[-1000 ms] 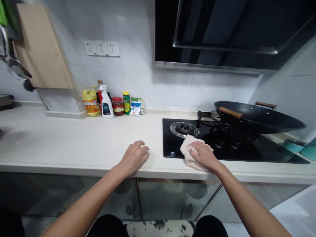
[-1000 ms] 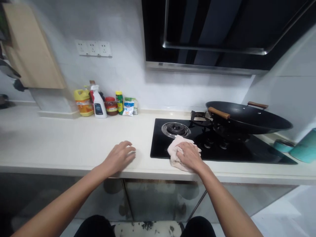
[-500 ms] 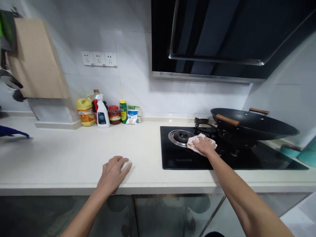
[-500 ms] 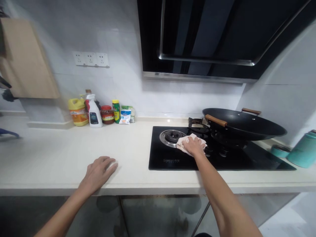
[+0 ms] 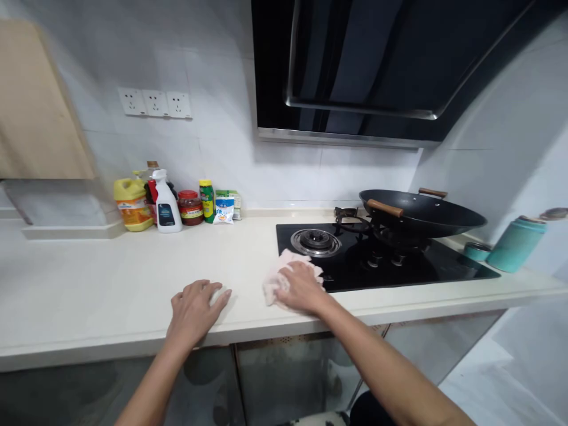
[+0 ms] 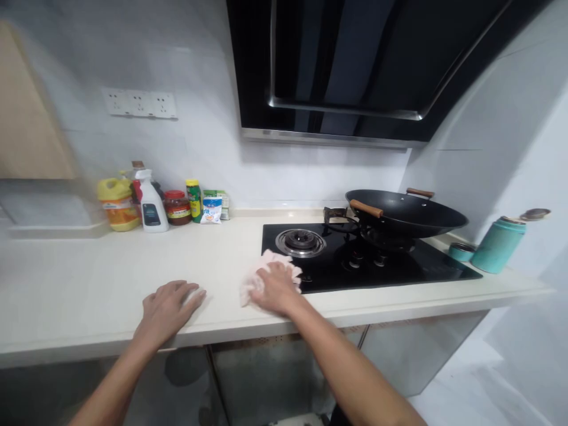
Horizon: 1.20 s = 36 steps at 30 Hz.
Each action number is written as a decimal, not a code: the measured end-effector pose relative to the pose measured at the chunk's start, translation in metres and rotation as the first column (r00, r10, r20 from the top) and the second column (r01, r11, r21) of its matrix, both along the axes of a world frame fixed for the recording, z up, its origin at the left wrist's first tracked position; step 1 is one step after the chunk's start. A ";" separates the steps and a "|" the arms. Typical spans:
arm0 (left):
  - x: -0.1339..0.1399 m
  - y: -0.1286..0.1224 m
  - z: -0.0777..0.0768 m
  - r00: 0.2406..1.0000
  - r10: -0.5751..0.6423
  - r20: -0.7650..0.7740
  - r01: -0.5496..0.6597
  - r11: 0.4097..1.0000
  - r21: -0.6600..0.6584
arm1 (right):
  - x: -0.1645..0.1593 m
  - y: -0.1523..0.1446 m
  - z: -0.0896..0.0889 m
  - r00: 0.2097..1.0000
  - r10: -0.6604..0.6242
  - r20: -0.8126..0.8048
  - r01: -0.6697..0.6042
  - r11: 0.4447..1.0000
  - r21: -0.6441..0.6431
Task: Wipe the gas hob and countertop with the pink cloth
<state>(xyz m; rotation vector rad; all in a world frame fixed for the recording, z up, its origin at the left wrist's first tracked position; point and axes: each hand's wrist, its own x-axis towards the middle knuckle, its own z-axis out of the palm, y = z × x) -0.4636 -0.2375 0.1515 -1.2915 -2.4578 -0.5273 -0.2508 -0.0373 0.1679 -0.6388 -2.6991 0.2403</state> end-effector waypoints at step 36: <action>-0.012 0.002 -0.007 0.998 0.019 -0.055 -0.022 0.998 -0.055 | 0.109 0.091 0.009 0.871 -0.468 0.151 0.431 0.874 0.223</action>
